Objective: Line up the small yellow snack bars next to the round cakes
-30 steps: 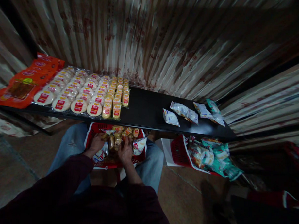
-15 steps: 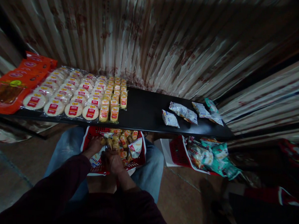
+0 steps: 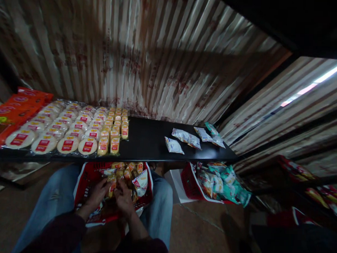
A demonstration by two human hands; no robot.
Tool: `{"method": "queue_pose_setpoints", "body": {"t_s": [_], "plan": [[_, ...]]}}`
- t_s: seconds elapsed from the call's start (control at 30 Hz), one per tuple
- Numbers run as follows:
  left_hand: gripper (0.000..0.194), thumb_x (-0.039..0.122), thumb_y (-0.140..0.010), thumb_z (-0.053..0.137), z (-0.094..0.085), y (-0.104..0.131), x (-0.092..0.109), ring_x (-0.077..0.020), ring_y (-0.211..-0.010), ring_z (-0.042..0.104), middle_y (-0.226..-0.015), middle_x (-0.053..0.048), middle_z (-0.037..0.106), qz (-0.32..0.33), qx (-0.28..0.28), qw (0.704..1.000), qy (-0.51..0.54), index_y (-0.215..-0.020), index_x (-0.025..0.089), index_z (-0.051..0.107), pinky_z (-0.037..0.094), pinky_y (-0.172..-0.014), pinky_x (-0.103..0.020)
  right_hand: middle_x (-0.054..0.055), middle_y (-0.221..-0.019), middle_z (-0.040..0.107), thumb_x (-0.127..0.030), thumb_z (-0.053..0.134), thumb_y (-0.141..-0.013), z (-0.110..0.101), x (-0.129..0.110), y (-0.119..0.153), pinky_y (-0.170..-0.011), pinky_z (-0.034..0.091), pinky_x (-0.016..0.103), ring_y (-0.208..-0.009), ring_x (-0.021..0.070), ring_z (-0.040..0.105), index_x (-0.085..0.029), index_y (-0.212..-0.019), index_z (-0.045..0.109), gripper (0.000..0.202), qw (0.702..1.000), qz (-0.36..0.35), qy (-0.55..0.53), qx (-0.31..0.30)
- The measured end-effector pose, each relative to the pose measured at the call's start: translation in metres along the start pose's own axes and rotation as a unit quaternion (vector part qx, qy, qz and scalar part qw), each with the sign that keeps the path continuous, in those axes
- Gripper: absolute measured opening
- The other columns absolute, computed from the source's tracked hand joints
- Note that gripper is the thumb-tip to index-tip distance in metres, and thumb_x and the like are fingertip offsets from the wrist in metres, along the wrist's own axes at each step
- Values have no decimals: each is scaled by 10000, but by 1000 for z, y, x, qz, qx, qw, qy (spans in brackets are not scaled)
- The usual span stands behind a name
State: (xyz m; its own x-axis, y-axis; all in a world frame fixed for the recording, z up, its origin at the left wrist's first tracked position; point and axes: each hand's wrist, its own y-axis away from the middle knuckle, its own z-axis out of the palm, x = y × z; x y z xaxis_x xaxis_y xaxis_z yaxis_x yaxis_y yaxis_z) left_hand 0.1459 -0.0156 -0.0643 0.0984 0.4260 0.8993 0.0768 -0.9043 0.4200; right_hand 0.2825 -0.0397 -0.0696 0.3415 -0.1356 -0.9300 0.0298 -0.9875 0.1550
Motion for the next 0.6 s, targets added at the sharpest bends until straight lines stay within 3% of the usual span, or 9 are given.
{"method": "queue_pose_setpoints", "body": {"t_s": [0.1,0.23,0.33,0.6], "plan": [[269,363,-668,650,-1,6,2,-220,-875,663,-899,-72,714,-70,6,989,132,-866,181,645,503,-738,-308,55,-1066,685,-245,519,-798,-1,1,2,-861,528,379,-975,215,658,-241,-1178,590,387,999,26,-45,7],[269,262,-674,659,-4,17,2,-180,-792,675,-923,-70,711,-115,-29,969,215,-931,189,627,502,-666,-272,73,-1141,655,-232,564,-757,-1,-3,8,-970,455,406,-1088,233,603,-226,-1133,627,381,1000,16,4,0],[370,269,-655,686,-5,21,-1,-163,-723,669,-888,-63,714,-113,-50,969,213,-1012,197,616,493,-647,-264,57,-1124,664,-204,551,-757,0,-7,11,-979,448,412,-1084,230,603,-245,-1130,633,384,999,-2,27,-21],[500,436,-595,697,-13,15,-1,-165,-683,647,-823,-46,706,-85,-34,978,188,-1019,183,620,457,-620,-264,77,-1139,660,-158,538,-751,-1,-5,7,-987,442,403,-1083,227,607,-201,-1133,631,396,1000,22,6,-7]]}}
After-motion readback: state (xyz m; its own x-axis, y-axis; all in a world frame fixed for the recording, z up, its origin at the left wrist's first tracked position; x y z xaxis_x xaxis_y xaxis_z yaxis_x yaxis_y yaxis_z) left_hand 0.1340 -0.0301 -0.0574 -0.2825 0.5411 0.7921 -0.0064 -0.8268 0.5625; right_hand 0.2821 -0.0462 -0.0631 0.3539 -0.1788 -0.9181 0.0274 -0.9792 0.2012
